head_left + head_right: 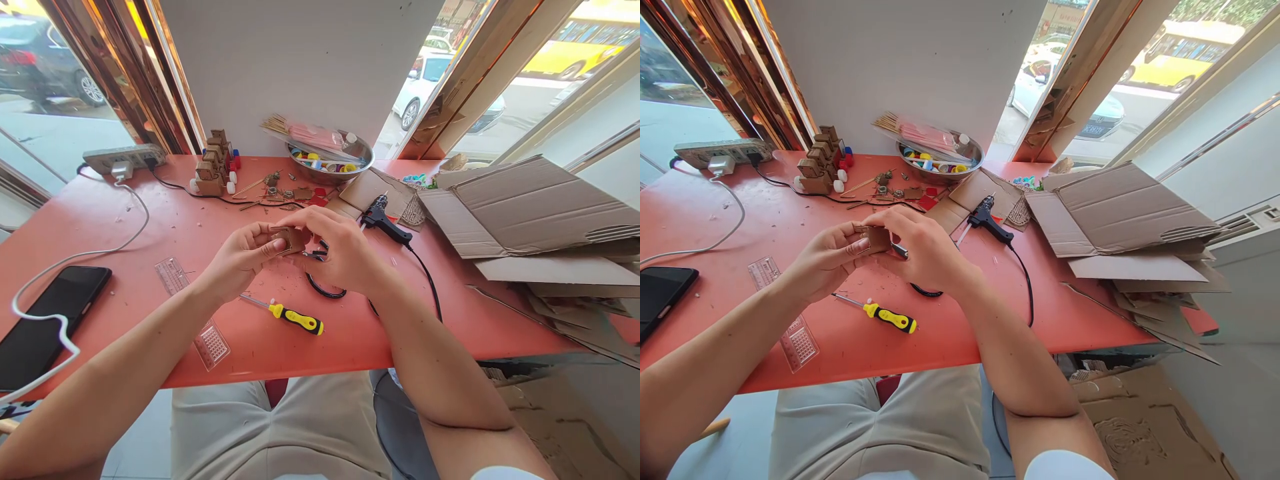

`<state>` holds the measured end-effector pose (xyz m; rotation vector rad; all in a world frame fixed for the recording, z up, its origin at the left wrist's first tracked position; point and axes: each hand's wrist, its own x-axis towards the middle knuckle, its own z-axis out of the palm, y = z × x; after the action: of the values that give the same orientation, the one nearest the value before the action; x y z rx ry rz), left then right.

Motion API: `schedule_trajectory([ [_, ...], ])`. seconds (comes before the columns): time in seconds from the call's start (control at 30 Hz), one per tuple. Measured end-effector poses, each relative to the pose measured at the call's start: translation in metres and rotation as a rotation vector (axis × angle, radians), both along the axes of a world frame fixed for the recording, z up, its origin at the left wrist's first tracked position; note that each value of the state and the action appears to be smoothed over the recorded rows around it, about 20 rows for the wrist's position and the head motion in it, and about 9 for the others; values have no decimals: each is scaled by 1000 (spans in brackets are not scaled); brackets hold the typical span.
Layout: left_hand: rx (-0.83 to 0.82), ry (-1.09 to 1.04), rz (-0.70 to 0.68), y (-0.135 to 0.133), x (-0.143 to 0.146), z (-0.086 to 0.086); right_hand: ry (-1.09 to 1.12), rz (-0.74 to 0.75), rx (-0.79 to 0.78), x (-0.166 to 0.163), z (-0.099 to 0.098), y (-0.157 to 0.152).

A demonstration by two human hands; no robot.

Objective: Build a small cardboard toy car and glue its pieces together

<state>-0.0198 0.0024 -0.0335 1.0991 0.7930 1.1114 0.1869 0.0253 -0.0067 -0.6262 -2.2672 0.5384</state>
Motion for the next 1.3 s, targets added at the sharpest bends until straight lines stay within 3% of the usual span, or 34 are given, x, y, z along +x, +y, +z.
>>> schedule_trajectory([
  [0.3,-86,-65,5,2,-1,5,10,-107,65,9,8,-1],
  [0.67,-54,-64,-70,-1,2,6,-118,-95,222,9,-4,3],
  [1.1,4,-101,9,-4,7,5,-89,-60,258,4,-11,-4],
  [1.3,41,-59,90,-7,9,6,-52,-112,282,0,-15,-2],
])
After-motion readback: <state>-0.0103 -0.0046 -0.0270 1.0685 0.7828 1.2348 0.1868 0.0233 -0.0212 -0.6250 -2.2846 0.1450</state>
